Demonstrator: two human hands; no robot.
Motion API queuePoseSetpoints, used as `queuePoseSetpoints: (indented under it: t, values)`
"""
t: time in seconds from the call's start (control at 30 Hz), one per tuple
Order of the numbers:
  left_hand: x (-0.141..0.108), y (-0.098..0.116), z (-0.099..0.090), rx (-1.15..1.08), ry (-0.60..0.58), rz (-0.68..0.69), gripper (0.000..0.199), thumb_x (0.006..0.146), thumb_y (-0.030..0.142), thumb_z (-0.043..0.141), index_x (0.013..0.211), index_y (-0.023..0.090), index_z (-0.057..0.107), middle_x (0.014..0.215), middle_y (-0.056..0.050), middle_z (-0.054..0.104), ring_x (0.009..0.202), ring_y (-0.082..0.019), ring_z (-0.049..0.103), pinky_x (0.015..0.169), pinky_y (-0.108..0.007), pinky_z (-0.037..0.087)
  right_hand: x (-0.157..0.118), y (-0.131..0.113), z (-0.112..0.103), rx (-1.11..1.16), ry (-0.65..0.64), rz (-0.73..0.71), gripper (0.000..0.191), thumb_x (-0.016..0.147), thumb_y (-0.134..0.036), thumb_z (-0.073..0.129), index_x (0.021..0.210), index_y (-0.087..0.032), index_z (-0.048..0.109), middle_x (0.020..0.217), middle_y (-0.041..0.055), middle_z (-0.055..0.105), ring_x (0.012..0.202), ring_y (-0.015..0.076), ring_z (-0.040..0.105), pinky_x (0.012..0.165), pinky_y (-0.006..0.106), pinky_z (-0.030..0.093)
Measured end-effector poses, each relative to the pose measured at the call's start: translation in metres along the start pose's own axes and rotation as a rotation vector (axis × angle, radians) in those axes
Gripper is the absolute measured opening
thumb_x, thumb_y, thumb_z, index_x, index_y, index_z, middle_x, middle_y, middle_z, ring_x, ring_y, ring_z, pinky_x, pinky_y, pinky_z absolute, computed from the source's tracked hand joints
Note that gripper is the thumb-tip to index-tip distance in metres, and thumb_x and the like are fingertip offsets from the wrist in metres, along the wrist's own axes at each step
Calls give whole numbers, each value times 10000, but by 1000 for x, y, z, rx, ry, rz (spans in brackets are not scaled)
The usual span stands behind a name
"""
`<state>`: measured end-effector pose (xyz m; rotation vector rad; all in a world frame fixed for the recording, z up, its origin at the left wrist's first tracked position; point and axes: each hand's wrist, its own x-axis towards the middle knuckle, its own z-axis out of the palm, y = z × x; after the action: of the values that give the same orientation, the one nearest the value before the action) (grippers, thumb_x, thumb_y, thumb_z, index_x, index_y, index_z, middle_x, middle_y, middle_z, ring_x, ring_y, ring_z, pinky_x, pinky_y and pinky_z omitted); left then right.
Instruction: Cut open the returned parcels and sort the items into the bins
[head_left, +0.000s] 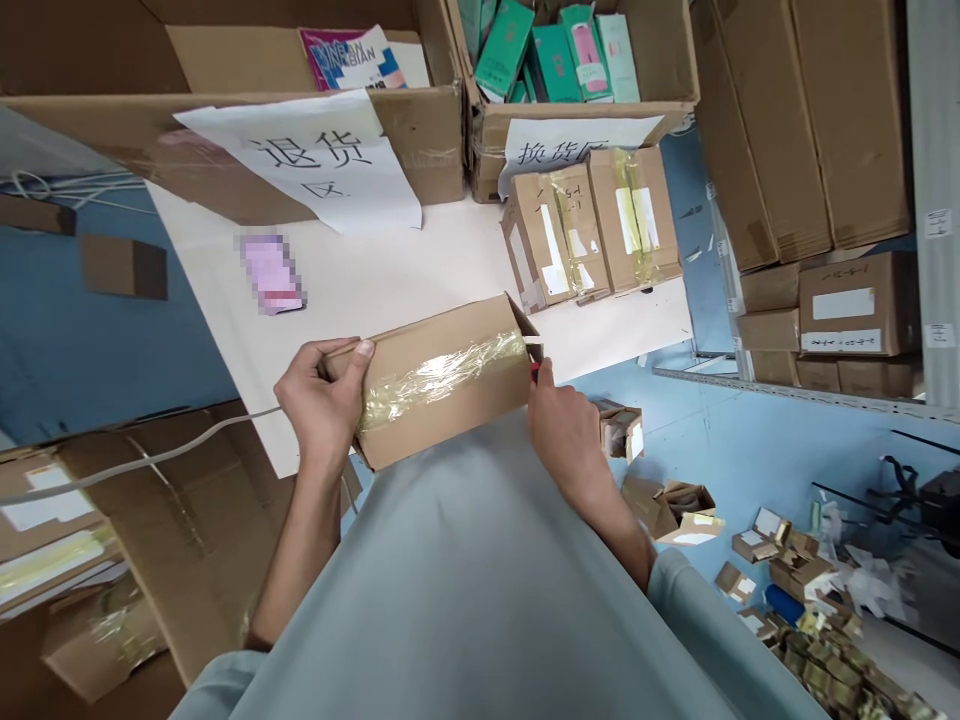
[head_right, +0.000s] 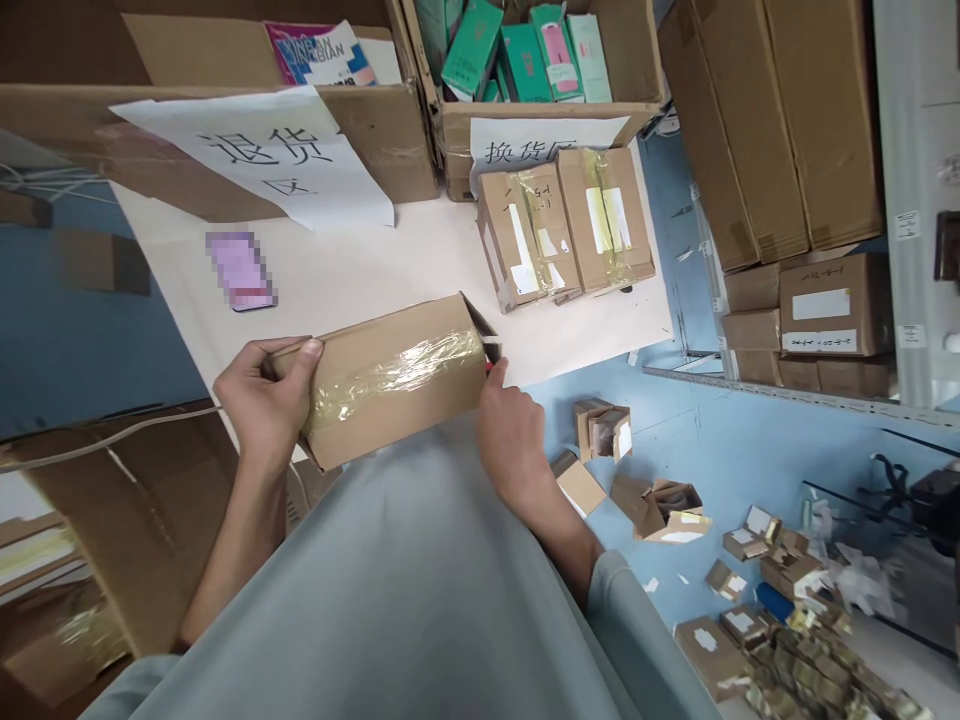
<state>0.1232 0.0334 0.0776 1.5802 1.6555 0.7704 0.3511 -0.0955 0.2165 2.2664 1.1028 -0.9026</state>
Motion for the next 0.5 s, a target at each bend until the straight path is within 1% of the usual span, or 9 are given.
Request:
queuePoseSetpoints:
  t: [0.07, 0.13, 0.17, 0.2, 0.23, 0.27, 0.33, 0.43, 0.5]
  values:
    - [3, 3, 0, 6, -6, -8, 387, 911, 532, 814, 1073, 183, 852, 1101, -85, 887, 1040, -273, 812, 998, -432, 639, -9, 10, -3, 8, -11, -24, 620, 1204, -240, 376, 1803, -78, 359, 1141, 237, 857, 1089, 325, 858, 896, 367, 634]
    - [5, 4, -1, 1, -20, -15, 373, 916, 512, 813, 1078, 178, 850, 1109, -86, 883, 1037, -268, 803, 992, -425, 641, -16, 25, -7, 22, 38, -19, 602, 1224, -327, 371, 1800, -158, 413, 1071, 191, 864, 1009, 330, 853, 881, 377, 616]
    - [5, 4, -1, -8, -24, -16, 366, 917, 506, 815, 1077, 179, 848, 1114, -88, 880, 1040, -272, 800, 991, -426, 642, -14, 34, -9, 33, 101, -2, 596, 1232, -367, 358, 1797, -190, 434, 1045, 172, 863, 973, 327, 846, 878, 375, 605]
    - [5, 5, -1, -18, -26, -15, 358, 915, 503, 819, 1070, 182, 847, 1116, -91, 877, 1043, -278, 800, 989, -429, 642, -6, 43, -11, 48, 183, 21, 598, 1238, -397, 340, 1797, -210, 442, 1039, 161, 861, 948, 319, 836, 879, 370, 594]
    - [4, 5, -1, -27, -28, -15, 348, 913, 502, 824, 1063, 188, 845, 1120, -94, 874, 1050, -285, 800, 991, -433, 642, 7, 52, -14, 63, 274, 46, 607, 1240, -407, 322, 1802, -209, 437, 1055, 161, 860, 944, 312, 825, 883, 364, 585]
    - [4, 4, -1, -33, -32, -15, 337, 915, 500, 825, 1057, 196, 844, 1127, -95, 871, 1060, -291, 801, 998, -436, 640, 27, 61, -16, 78, 358, 54, 621, 1242, -409, 307, 1814, -194, 414, 1099, 173, 857, 973, 309, 815, 897, 361, 580]
    - [3, 4, -1, -37, -34, -24, 318, 912, 496, 823, 1050, 210, 840, 1129, -90, 865, 1074, -298, 802, 1013, -438, 635, 81, 74, -20, 101, 469, 65, 649, 1240, -403, 302, 1840, -157, 348, 1216, 207, 838, 1069, 314, 793, 937, 372, 582]
    - [4, 2, -2, -44, -44, -41, 342, 890, 521, 832, 1063, 227, 840, 1129, -79, 862, 1098, -301, 804, 1044, -434, 626, 169, 84, -24, 128, 531, 81, 692, 1226, -374, 350, 1850, -83, 275, 1393, 290, 756, 1186, 340, 770, 995, 414, 594]
    - [6, 1, -2, -53, -43, -50, 374, 870, 552, 845, 1074, 238, 842, 1142, -76, 865, 1113, -299, 802, 1064, -425, 618, 210, 87, -25, 147, 536, 87, 690, 1209, -326, 394, 1839, -64, 292, 1441, 315, 711, 1227, 360, 765, 1048, 452, 586]
